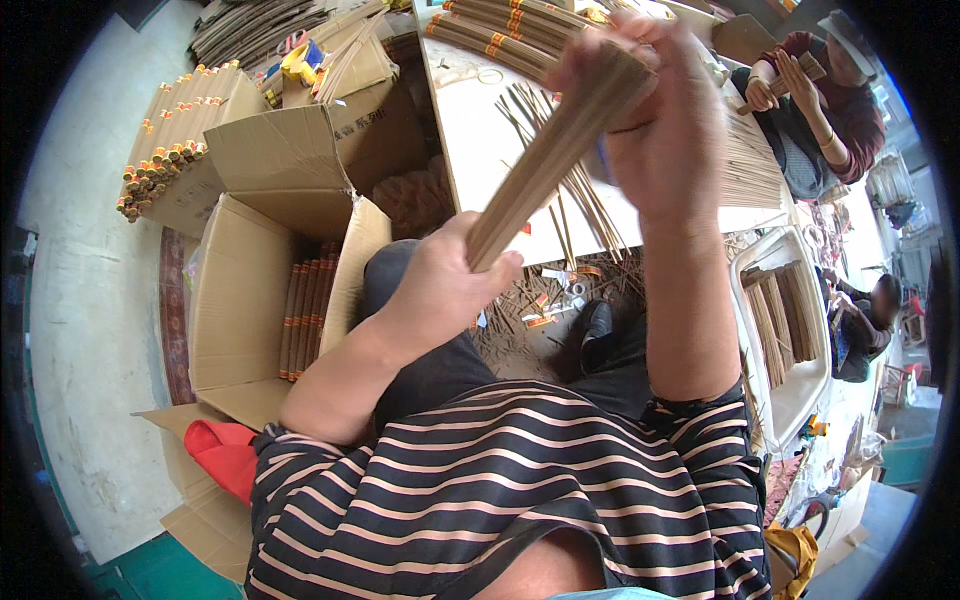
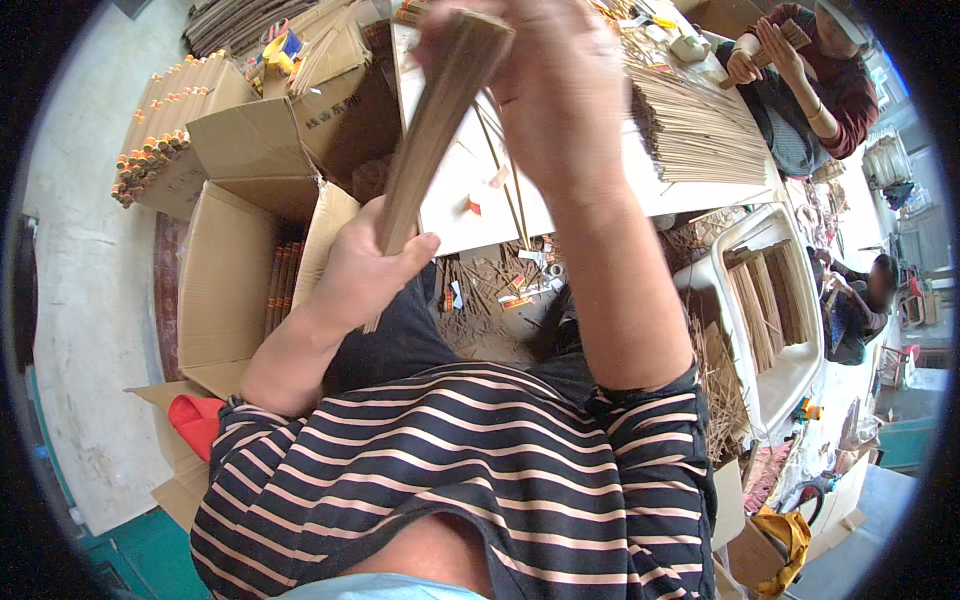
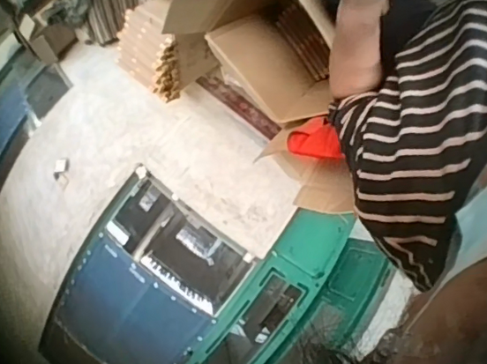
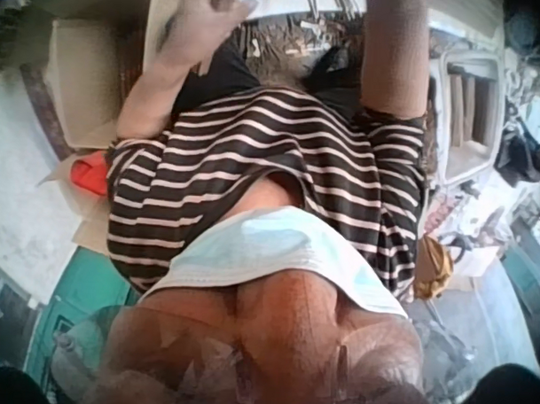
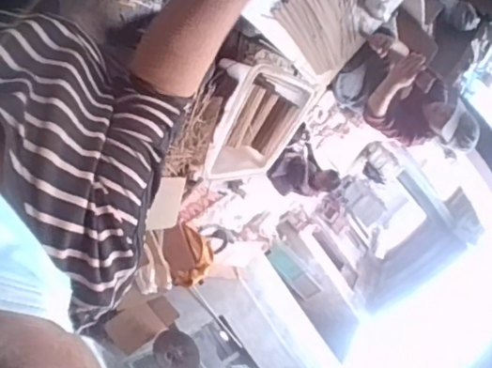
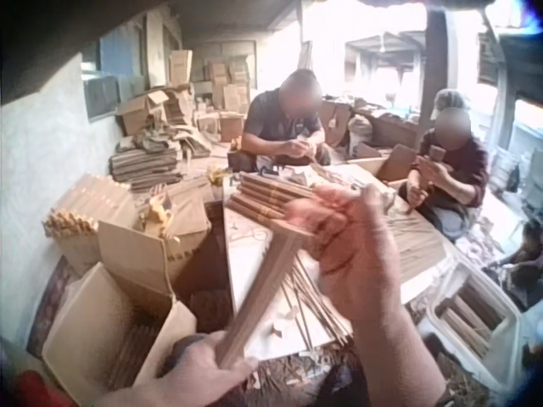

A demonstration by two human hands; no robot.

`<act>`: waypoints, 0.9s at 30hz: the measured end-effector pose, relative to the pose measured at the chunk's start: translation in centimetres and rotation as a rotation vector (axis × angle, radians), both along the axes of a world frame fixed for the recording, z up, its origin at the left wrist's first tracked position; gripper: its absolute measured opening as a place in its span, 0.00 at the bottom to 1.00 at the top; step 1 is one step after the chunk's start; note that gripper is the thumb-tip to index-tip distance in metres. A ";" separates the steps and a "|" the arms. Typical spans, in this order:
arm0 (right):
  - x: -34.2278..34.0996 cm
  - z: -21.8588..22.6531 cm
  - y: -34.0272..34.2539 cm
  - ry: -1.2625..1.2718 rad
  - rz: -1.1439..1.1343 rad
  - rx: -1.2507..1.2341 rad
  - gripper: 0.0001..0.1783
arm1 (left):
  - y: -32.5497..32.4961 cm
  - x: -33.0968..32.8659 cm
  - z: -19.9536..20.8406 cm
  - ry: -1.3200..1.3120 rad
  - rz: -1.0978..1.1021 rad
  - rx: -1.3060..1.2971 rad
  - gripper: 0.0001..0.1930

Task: The person loads a roll of tape into a blue tape dispenser, then gathers a bundle of incense sticks, aligns them, and wraps a red and yellow paper band around the bundle to secure it. The finished bundle is placed on the table.

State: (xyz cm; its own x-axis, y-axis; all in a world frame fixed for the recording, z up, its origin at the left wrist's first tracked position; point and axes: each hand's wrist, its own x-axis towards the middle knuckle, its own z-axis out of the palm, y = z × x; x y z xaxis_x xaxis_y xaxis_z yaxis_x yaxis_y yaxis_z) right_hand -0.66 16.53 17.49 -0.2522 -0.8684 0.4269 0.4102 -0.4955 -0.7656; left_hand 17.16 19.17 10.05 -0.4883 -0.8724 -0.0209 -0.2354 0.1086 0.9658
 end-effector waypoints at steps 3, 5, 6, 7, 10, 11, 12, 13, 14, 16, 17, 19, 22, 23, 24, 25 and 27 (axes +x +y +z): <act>-5.1 -4.2 -1.5 0.194 -0.170 0.019 0.17 | -0.4 2.5 -0.2 0.049 0.067 0.232 0.11; -6.7 -9.5 -1.5 0.668 -0.296 0.571 0.18 | -0.3 4.0 -1.4 0.126 0.065 0.312 0.13; -7.6 -13.7 -1.6 0.875 -0.293 0.621 0.19 | -0.2 4.4 -1.7 0.139 0.060 0.351 0.13; -8.2 -17.1 -1.7 1.088 -0.290 0.674 0.20 | -0.1 4.5 -2.1 0.157 0.051 0.394 0.13; -5.8 -20.2 -1.3 1.235 -0.353 0.755 0.21 | 0.1 4.7 -2.8 0.186 0.060 0.494 0.12; -5.4 -20.8 -1.5 1.229 -0.381 0.787 0.21 | -0.1 4.6 -3.0 0.214 0.046 0.522 0.11; -5.2 -21.1 -2.0 1.154 -0.366 0.783 0.17 | -0.1 4.4 -3.0 0.208 0.038 0.531 0.11; -5.4 -21.2 -2.0 1.145 -0.392 0.734 0.16 | -0.2 3.9 -2.9 0.202 0.027 0.540 0.11; -4.7 -20.1 -1.8 1.133 -0.404 0.678 0.15 | -0.2 3.8 -2.8 0.192 0.031 0.547 0.11; -3.4 -17.1 -1.0 0.977 -0.351 0.570 0.11 | -0.3 3.7 -2.8 0.221 0.025 0.525 0.11; -2.8 -15.1 -0.2 0.889 -0.286 0.510 0.10 | -0.3 3.7 -2.6 0.232 0.021 0.513 0.11; -1.7 -12.5 1.7 0.668 -0.160 0.507 0.09 | -0.3 3.5 -2.0 0.239 0.026 0.508 0.09; -0.5 -10.9 4.6 0.402 -0.115 0.483 0.07 | -0.1 2.2 -0.9 0.228 0.027 0.468 0.12; -0.3 -10.8 5.1 0.369 -0.128 0.512 0.06 | 0.1 2.0 -0.6 0.245 -0.010 0.455 0.15; -0.3 -10.2 5.5 0.341 -0.086 0.550 0.05 | 0.3 1.8 -0.2 0.261 -0.046 0.442 0.18; -0.3 -9.7 5.9 0.312 -0.043 0.588 0.05 | 0.5 1.7 0.2 0.276 -0.082 0.429 0.21; -0.3 -9.5 6.2 0.281 -0.002 0.671 0.05 | 1.0 1.5 0.9 0.223 -0.190 0.422 0.24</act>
